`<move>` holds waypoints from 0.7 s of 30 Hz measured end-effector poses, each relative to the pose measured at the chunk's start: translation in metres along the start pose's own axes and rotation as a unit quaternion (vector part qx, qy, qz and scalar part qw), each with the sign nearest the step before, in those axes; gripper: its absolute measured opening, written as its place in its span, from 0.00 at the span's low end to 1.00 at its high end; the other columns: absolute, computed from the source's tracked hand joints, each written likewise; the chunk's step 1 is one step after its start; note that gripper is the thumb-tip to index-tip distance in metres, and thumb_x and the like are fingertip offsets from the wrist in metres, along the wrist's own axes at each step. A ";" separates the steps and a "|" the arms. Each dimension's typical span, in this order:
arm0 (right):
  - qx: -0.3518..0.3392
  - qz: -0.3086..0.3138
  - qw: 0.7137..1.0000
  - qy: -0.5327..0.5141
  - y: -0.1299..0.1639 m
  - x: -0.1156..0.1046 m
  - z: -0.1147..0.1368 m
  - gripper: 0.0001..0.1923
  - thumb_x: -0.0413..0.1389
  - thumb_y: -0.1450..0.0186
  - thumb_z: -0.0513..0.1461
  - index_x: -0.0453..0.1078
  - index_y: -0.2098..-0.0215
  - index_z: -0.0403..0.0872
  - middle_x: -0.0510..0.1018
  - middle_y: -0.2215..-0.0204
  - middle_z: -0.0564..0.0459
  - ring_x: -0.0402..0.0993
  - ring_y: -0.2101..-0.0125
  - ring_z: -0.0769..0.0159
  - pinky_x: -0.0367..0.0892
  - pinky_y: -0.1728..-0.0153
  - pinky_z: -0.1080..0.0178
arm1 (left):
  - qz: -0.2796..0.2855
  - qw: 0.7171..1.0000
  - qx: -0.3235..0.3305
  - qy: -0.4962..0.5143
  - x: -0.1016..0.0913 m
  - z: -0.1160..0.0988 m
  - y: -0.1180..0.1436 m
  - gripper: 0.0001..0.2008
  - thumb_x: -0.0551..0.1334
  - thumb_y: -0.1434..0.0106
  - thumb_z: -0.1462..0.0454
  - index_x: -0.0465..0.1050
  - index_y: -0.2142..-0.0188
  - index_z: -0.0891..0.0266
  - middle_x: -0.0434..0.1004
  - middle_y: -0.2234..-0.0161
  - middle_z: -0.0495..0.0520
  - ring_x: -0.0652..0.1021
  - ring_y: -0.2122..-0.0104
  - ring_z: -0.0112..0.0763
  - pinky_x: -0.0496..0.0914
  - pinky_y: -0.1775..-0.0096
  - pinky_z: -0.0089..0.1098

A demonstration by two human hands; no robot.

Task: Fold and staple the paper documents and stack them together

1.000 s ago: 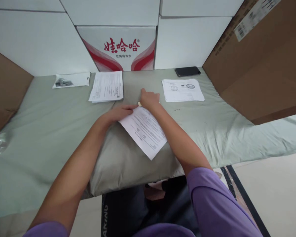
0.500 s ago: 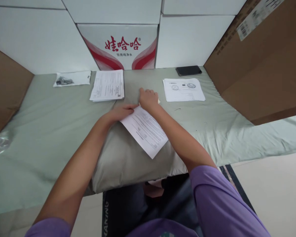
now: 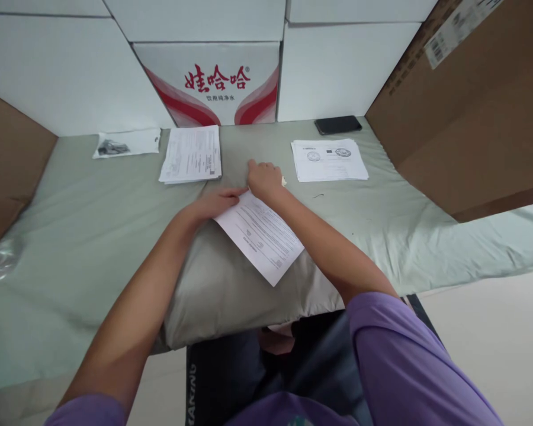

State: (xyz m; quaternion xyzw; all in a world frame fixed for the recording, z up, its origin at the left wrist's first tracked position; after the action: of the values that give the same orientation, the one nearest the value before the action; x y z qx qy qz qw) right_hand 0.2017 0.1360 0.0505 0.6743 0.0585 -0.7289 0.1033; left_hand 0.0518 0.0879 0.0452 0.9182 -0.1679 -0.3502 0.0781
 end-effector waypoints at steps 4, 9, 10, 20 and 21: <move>-0.005 0.009 1.000 -0.011 -0.001 0.000 -0.003 0.19 0.51 0.33 0.34 0.64 0.44 0.44 0.77 0.49 0.37 0.73 0.49 0.49 0.64 0.51 0.52 | 0.058 0.998 -0.017 0.001 -0.001 -0.001 0.001 0.27 0.55 0.37 0.69 0.77 0.42 0.51 0.84 0.52 0.48 0.82 0.58 0.35 0.74 0.58 0.30; 0.009 0.007 0.999 -0.035 -0.004 0.000 -0.007 0.17 0.47 0.32 0.33 0.66 0.46 0.44 0.78 0.51 0.39 0.75 0.52 0.50 0.64 0.54 0.54 | 0.043 0.998 -0.034 0.014 -0.003 -0.003 0.005 0.26 0.56 0.36 0.67 0.77 0.41 0.50 0.84 0.51 0.49 0.82 0.56 0.36 0.74 0.56 0.31; 0.014 0.010 0.999 -0.042 -0.005 0.001 -0.008 0.17 0.46 0.32 0.33 0.66 0.46 0.44 0.79 0.52 0.39 0.76 0.53 0.50 0.64 0.55 0.54 | 0.039 0.999 -0.033 0.018 -0.003 -0.003 0.005 0.26 0.56 0.37 0.67 0.77 0.42 0.50 0.83 0.51 0.49 0.82 0.56 0.37 0.74 0.55 0.32; 0.032 0.008 0.994 -0.103 -0.004 -0.008 -0.012 0.19 0.41 0.30 0.34 0.71 0.49 0.48 0.80 0.51 0.42 0.75 0.54 0.53 0.65 0.57 0.57 | 0.003 0.998 -0.001 0.064 0.000 0.003 0.000 0.23 0.60 0.43 0.73 0.84 0.53 0.52 0.85 0.57 0.53 0.83 0.60 0.42 0.76 0.59 0.36; 0.034 0.006 0.993 -0.114 -0.004 -0.008 -0.013 0.19 0.41 0.29 0.34 0.71 0.50 0.48 0.80 0.52 0.43 0.74 0.53 0.53 0.65 0.57 0.57 | 0.008 0.998 0.002 0.063 -0.001 0.004 0.000 0.23 0.60 0.43 0.72 0.84 0.52 0.53 0.85 0.56 0.53 0.83 0.59 0.42 0.76 0.58 0.35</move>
State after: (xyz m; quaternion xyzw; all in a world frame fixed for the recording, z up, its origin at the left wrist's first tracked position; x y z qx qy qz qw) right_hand 0.2143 0.1439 0.0570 0.5904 0.0178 -0.8018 0.0905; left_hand 0.0484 0.0883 0.0424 0.9372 -0.1708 -0.2904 0.0899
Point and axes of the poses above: each hand's wrist, its own y-axis away from the middle knuckle, its own x-axis out of the palm, z = x × y, the point moved 2 cm from there along -y, towards the middle knuckle
